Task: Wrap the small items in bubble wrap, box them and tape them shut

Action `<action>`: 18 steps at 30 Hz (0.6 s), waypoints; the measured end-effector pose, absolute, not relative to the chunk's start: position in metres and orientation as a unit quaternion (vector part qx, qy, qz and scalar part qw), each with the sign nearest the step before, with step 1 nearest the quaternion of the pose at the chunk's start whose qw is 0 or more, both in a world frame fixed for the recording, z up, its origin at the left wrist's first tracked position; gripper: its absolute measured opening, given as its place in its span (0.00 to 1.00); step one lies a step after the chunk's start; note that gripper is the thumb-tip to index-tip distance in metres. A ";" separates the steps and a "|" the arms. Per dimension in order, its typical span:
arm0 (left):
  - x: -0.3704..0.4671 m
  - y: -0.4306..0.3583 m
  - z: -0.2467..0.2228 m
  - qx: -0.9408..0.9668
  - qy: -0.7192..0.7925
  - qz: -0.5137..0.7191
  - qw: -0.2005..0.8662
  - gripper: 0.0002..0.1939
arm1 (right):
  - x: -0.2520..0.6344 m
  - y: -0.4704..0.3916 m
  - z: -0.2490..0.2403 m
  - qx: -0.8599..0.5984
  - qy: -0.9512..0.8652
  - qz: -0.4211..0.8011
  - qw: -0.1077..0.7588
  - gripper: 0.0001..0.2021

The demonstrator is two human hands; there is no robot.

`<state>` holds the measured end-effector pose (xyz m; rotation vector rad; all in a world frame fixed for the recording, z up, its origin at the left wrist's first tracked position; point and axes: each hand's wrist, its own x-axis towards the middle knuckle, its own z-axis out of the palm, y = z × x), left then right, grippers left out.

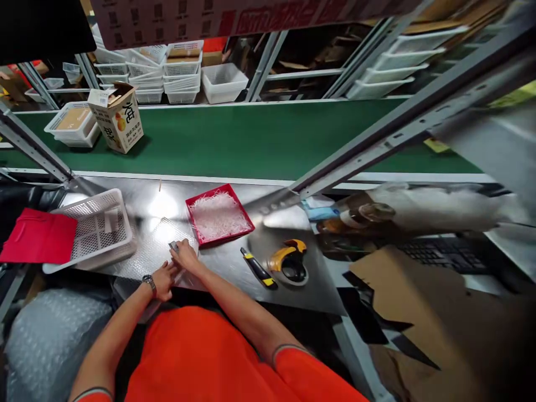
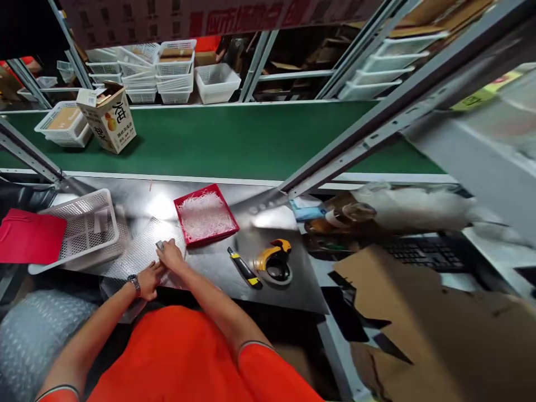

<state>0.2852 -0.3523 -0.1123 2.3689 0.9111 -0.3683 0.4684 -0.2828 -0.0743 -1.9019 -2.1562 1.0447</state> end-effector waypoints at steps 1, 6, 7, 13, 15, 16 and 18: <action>0.284 -0.353 -0.113 0.885 0.341 -0.137 0.286 0.20 | 0.456 -0.277 -0.074 -0.617 -0.715 0.328 0.012 0.15; 0.272 -0.358 -0.120 0.871 0.364 -0.072 0.322 0.19 | 0.436 -0.268 -0.084 -0.596 -0.738 0.313 -0.037 0.18; 0.270 -0.360 -0.122 0.862 0.386 -0.048 0.326 0.19 | 0.438 -0.267 -0.085 -0.593 -0.741 0.312 -0.043 0.20; 0.266 -0.360 -0.137 0.776 0.562 0.014 0.284 0.21 | 0.452 -0.244 -0.087 -0.643 -0.721 0.258 -0.007 0.26; 0.266 -0.356 -0.140 0.762 0.586 -0.014 0.276 0.29 | 0.451 -0.230 -0.086 -0.668 -0.703 0.243 -0.036 0.32; 0.265 -0.354 -0.141 0.759 0.591 -0.025 0.274 0.33 | 0.450 -0.224 -0.085 -0.676 -0.695 0.240 -0.052 0.35; 0.265 -0.351 -0.143 0.759 0.591 -0.038 0.270 0.37 | 0.449 -0.214 -0.083 -0.684 -0.685 0.238 -0.076 0.32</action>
